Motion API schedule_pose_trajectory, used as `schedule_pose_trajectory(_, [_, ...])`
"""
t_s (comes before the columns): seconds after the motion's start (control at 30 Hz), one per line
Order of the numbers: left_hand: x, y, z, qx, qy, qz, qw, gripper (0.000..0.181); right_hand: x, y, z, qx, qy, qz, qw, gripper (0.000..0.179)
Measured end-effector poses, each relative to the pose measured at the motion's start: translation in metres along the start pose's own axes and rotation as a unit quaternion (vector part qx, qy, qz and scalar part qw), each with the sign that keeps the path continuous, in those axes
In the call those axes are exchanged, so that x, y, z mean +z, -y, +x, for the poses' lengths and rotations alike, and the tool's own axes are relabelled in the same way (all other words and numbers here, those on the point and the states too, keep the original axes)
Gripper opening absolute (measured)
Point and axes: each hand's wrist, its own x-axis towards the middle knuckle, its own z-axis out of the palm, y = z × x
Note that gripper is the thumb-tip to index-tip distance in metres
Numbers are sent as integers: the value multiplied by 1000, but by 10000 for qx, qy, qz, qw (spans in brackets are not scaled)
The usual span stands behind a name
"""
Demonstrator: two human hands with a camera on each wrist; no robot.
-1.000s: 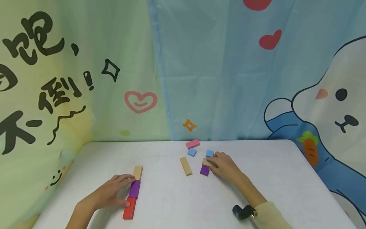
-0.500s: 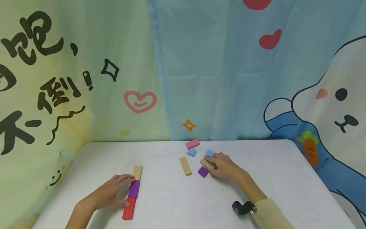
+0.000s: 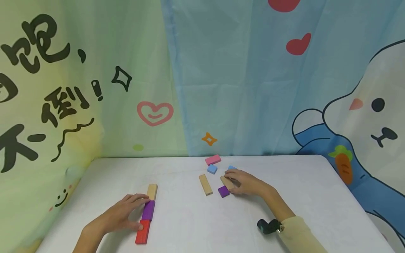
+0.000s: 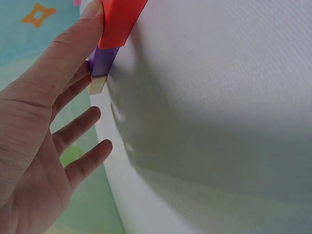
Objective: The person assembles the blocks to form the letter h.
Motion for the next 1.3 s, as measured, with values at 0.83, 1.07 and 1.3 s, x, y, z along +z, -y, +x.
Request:
schedule_pose_trajectory(0.83, [-1,0,-1,28,53,-171,9998,75,1,60,32,-82,-1237,769,9893,59])
schedule_pose_trajectory(1.07, [-2,3,0,-115,246,-169,9995,77,21,97,74,-407,-857,823,9921,59])
schedule_pose_trajectory(1.3, [0,3,3,-165,302,-236,9991,80,42,139,116,-390,-415,535,9969,62])
